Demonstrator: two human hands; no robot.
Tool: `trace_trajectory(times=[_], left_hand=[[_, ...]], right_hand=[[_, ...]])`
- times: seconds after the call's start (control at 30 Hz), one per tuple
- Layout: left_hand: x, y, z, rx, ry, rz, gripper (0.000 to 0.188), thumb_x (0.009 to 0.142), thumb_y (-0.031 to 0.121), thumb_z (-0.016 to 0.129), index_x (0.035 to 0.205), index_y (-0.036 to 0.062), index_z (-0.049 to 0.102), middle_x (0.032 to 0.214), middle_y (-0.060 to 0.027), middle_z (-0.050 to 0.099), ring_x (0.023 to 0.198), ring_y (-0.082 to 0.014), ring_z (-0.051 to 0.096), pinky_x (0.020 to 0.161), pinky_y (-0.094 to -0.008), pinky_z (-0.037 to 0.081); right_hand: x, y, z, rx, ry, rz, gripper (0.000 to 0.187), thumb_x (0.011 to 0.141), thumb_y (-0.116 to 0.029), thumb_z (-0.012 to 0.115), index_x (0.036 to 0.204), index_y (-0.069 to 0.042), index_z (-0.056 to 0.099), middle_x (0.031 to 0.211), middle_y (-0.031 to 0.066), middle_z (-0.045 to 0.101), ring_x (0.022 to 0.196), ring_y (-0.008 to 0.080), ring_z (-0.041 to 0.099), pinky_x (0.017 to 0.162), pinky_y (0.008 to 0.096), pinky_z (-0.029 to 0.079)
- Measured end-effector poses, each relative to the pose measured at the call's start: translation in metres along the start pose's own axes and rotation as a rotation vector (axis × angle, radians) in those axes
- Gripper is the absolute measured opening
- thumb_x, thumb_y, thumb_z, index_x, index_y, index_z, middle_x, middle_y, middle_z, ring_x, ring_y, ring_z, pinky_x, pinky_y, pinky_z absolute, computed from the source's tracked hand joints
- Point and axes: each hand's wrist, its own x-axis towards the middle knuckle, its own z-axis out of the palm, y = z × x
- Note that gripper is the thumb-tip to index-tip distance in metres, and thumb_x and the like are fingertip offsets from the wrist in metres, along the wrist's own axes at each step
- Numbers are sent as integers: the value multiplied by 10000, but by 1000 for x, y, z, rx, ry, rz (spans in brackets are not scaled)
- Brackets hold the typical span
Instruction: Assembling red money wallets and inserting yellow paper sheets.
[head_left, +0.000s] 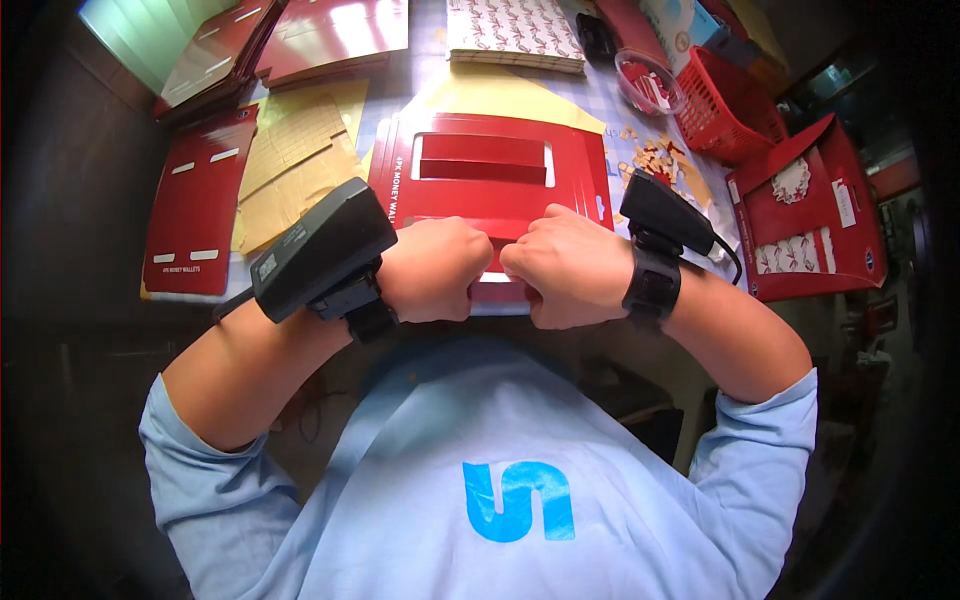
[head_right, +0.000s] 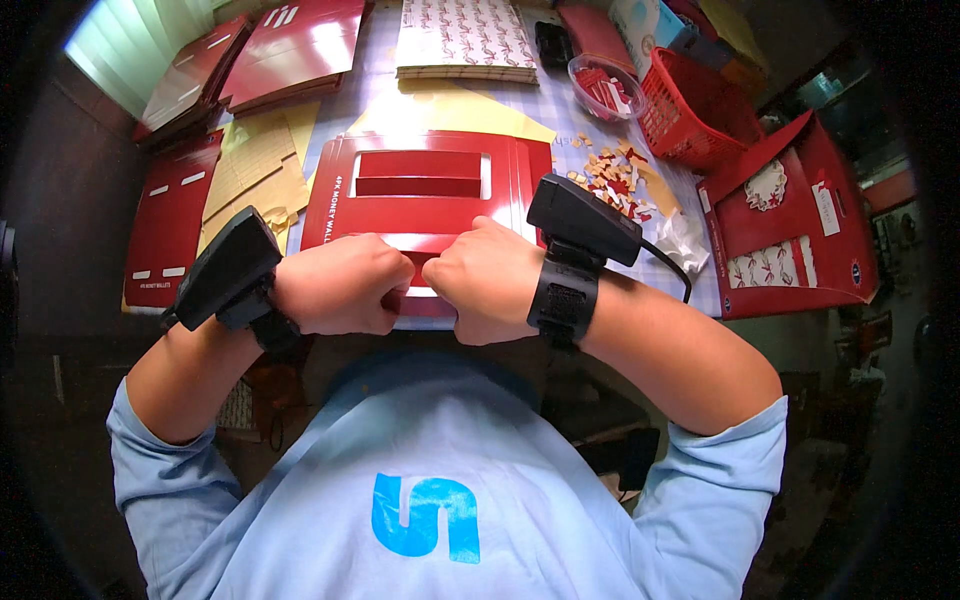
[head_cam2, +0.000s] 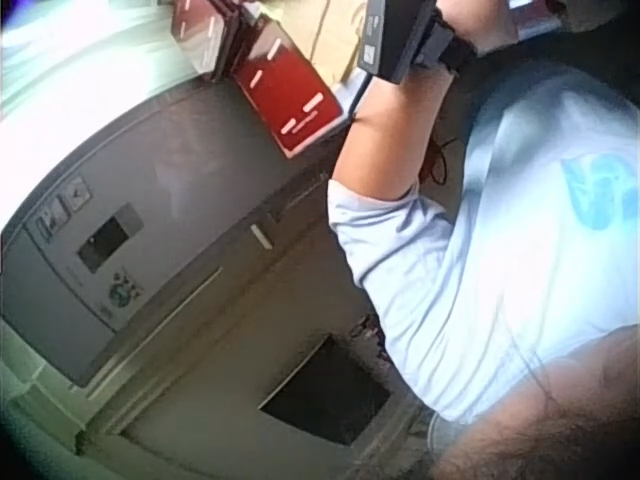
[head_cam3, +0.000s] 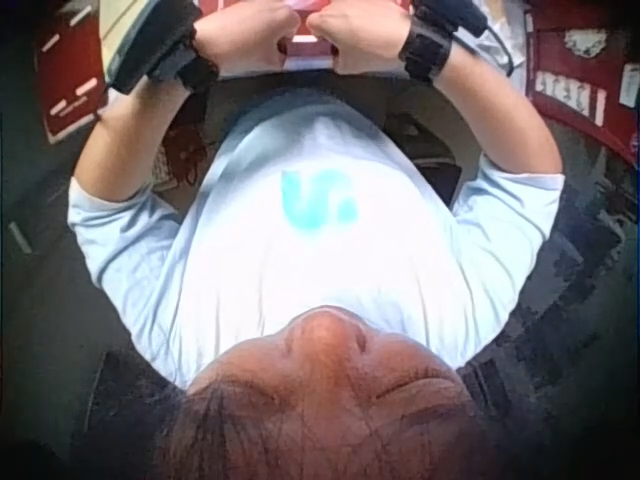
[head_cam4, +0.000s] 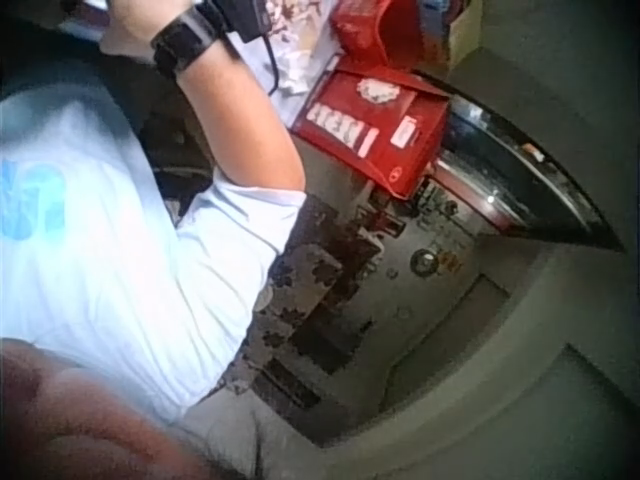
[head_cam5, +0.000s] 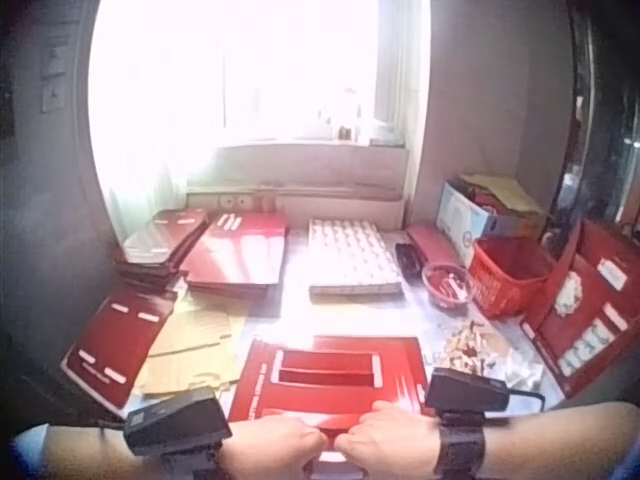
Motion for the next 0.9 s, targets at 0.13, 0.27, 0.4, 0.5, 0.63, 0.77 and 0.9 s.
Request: trace_trajectory(times=[0.13, 0.27, 0.4, 0.5, 0.63, 0.77, 0.9], left_hand=[[1, 3, -4, 56, -28, -6, 123, 694, 67, 674, 784, -13, 651, 777, -187, 664, 802, -361, 662, 747, -413, 529], [-4, -2, -2, 95, 53, 46, 163, 690, 67, 673, 826, -15, 638, 797, -189, 663, 819, -369, 659, 752, -424, 529], [-2, 2, -9, 170, 20, 17, 197, 688, 94, 676, 851, -9, 635, 813, -195, 661, 840, -372, 658, 760, -440, 528], [3, 6, -13, 229, -10, -2, 181, 689, 111, 678, 827, -4, 656, 811, -199, 663, 832, -372, 659, 757, -445, 527], [8, 2, -16, 153, -36, -16, 149, 688, 108, 669, 796, 6, 689, 801, -201, 666, 814, -377, 658, 747, -444, 527], [12, 3, -21, 185, -95, -8, 145, 695, 92, 657, 804, 4, 695, 795, -208, 664, 812, -379, 656, 748, -442, 524], [15, 0, -16, 199, -62, 1, 149, 695, 70, 653, 818, -2, 696, 803, -213, 664, 820, -383, 654, 760, -444, 525]], right_hand=[[-2, 2, 4, -35, 86, -6, 113, 662, -121, 674, 716, -54, 601, 692, 113, 605, 744, 301, 602, 738, 404, 434], [-8, 4, 9, -16, 237, -65, 94, 677, -100, 671, 723, -54, 603, 706, 117, 612, 746, 300, 607, 734, 399, 438], [-9, 5, 8, 8, 281, -72, 86, 678, -81, 675, 732, -63, 611, 710, 108, 619, 746, 306, 610, 739, 399, 450], [-5, 7, 8, -3, 213, -48, 83, 679, -77, 675, 738, -58, 620, 691, 118, 624, 730, 317, 621, 719, 412, 461], [2, 4, -3, 46, 38, 60, 120, 729, -122, 658, 816, -41, 675, 779, 152, 680, 790, 325, 676, 756, 434, 509], [6, 7, -3, 101, 20, 102, 137, 762, -163, 666, 830, -44, 678, 794, 149, 682, 818, 333, 674, 773, 442, 512], [6, 9, 0, 130, 50, 69, 123, 743, -138, 679, 811, -38, 660, 773, 156, 668, 799, 345, 659, 731, 445, 503]])
